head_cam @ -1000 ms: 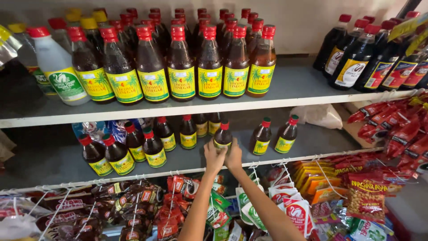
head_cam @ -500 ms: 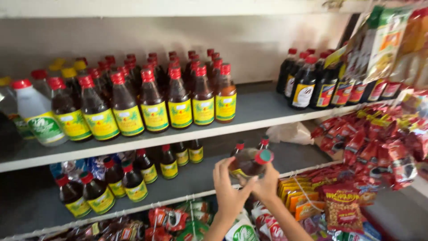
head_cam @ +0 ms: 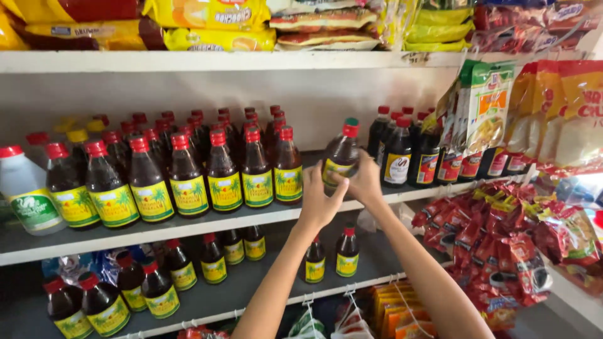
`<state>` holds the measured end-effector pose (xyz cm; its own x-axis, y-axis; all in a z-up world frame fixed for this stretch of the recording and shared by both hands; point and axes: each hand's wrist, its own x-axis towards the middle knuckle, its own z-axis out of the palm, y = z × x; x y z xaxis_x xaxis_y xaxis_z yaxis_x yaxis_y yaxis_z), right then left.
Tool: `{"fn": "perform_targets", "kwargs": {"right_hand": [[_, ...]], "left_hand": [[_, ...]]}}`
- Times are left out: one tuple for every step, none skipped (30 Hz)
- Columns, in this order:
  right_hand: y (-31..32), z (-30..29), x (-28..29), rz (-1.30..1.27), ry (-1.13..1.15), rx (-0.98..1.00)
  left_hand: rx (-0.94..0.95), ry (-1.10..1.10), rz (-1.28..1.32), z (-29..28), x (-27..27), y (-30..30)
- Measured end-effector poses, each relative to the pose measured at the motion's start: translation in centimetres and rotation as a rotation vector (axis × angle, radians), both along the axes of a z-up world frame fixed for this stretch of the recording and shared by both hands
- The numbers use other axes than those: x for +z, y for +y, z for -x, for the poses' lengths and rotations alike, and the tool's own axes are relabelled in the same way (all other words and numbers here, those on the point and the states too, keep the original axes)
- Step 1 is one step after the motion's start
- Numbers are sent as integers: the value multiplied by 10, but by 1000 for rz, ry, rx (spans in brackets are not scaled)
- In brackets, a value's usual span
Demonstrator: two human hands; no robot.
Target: Stocking and organizing various condiment bottles and snack items on store shelves.
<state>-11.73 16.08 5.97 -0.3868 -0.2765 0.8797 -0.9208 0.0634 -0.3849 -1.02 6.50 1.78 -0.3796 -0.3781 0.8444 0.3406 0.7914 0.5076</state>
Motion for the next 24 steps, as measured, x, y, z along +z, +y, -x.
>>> {"fn": "perform_targets", "kwargs": {"right_hand": [[-13,14,-7,8,3,4],[-27,29,-13,-48,-75,6],[-42,43,-19,-105,-152,9],[-52,57,-28,-93,-147,12],[-63,71,-38,-107,-121,20],[-76,87,-44,-122,-89,28],[-83,90,-40,-112,-77,32],[-90,91,-39,-163,-122,7],[-97,93,-38,-214,-166,-19],[-101,96,-39,-212,-168,-19],[-106,100,-39,-225,-215,7],[-107,105,-40,-240,-263,27],[-112,110,-42,-239,-266,22],[-118,115,-43,-245,-229,39],[-124,120,-44,-250,-191,56],[-127,122,-44,-252,-190,56],[-129,123,-44,-239,-218,101],[-131,124,-47,-225,-251,145],[-142,142,-57,-226,-256,145],[-154,162,-63,-250,-196,107],[-166,182,-69,-275,-136,70],[-184,207,-81,-274,-133,74],[-202,232,-93,-290,-92,54],[-224,259,-98,-298,-45,32]], "left_hand": [[4,3,8,7,-4,-5],[26,-24,-20,14,-6,-11],[49,-50,-49,21,-8,-18],[51,-44,-37,22,-6,-17],[3,-173,-90,22,-3,-16],[-44,-296,-143,23,1,-16],[-39,-285,-133,35,-2,-21],[-6,-329,-158,46,-7,-26],[27,-372,-183,57,-12,-31],[27,-374,-181,67,-16,-39],[17,-364,-197,78,-21,-47],[1,-355,-214,90,-26,-52],[-4,-358,-213,98,-29,-57],[19,-372,-220,107,-32,-62],[42,-386,-227,115,-34,-67],[41,-384,-229,128,-38,-75],[46,-383,-254,141,-41,-83],[51,-388,-278,152,-47,-90],[51,-392,-279,160,-50,-94],[67,-380,-299,170,-49,-100],[83,-369,-319,179,-48,-106],[88,-366,-319,179,-41,-106],[113,-422,-387,179,-34,-106],[140,-472,-446,181,-21,-108]]}}
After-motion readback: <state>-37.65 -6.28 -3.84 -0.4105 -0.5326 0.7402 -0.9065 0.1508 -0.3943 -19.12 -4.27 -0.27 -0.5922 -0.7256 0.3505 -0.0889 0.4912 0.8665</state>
